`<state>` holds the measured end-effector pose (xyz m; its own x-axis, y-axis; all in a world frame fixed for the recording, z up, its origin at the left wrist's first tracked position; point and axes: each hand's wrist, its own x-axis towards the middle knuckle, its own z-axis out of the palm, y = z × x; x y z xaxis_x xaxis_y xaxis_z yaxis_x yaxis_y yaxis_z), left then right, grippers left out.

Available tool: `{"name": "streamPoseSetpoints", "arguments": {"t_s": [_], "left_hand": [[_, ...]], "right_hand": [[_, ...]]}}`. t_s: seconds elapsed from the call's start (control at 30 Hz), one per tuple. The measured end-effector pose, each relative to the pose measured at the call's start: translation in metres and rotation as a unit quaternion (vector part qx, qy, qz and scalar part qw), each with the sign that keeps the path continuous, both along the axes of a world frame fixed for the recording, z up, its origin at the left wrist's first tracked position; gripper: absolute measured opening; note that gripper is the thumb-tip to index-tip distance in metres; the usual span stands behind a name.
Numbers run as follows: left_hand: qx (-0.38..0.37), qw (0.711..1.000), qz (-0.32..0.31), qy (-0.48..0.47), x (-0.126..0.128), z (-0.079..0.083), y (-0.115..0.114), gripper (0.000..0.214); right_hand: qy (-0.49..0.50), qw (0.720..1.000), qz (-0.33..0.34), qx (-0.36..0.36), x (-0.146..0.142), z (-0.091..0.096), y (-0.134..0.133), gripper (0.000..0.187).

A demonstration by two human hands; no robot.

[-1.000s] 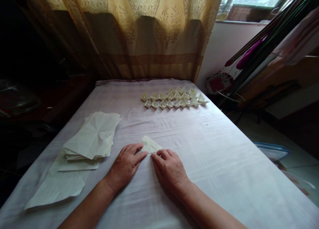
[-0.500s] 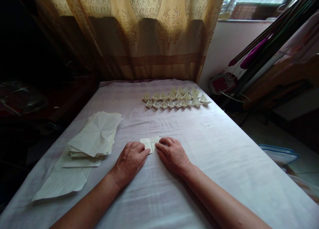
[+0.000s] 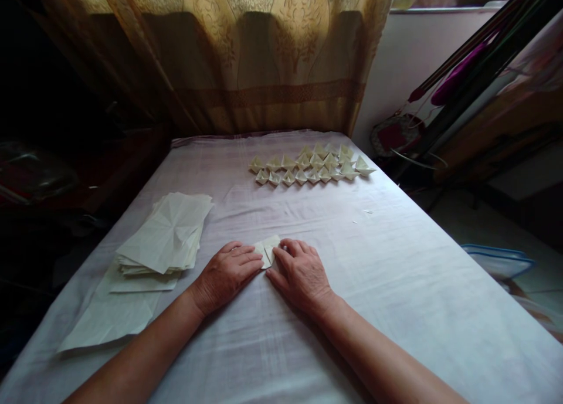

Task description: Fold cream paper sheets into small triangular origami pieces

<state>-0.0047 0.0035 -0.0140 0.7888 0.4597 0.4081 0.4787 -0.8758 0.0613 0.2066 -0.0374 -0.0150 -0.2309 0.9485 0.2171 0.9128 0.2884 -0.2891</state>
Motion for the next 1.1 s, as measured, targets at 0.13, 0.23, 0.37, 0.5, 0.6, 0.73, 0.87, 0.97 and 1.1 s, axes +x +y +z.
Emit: {"name": "streamPoseSetpoints", "arguments": {"t_s": [0.13, 0.23, 0.37, 0.5, 0.6, 0.73, 0.87, 0.97, 1.1], "left_hand": [[-0.074, 0.996, 0.012, -0.046, 0.007, 0.004, -0.006, 0.021], [-0.108, 0.992, 0.051, -0.051, 0.011, 0.005, -0.006, 0.025], [-0.142, 0.985, 0.082, -0.049, 0.014, 0.003, -0.002, 0.029], [-0.171, 0.977, 0.102, -0.073, 0.015, 0.0, 0.003, 0.025], [-0.182, 0.974, 0.111, -0.074, 0.017, 0.0, 0.006, 0.021], [-0.206, 0.968, 0.13, -0.057, 0.02, 0.002, 0.01, 0.014], [-0.208, 0.967, 0.141, -0.048, 0.022, 0.003, 0.013, 0.012], [-0.194, 0.969, 0.144, -0.049, 0.023, 0.001, 0.012, 0.009], [-0.176, 0.971, 0.152, -0.054, 0.023, -0.003, 0.01, 0.009]], "right_hand": [[0.009, 1.0, 0.006, -0.004, 0.001, -0.001, -0.003, 0.033], [0.016, 1.0, 0.01, -0.003, 0.002, 0.0, -0.005, 0.035], [0.022, 1.0, 0.01, -0.005, 0.003, -0.001, -0.006, 0.033], [0.037, 0.999, -0.008, 0.003, 0.0, -0.003, -0.006, 0.026], [0.05, 0.998, -0.022, 0.01, -0.003, -0.004, -0.007, 0.024], [0.06, 0.998, -0.028, 0.011, -0.005, -0.005, -0.008, 0.022], [0.067, 0.997, -0.041, 0.012, -0.007, -0.006, -0.007, 0.021], [0.067, 0.996, -0.049, 0.017, -0.008, -0.007, -0.007, 0.022], [0.066, 0.997, -0.047, 0.018, -0.008, -0.007, -0.008, 0.023]]}}
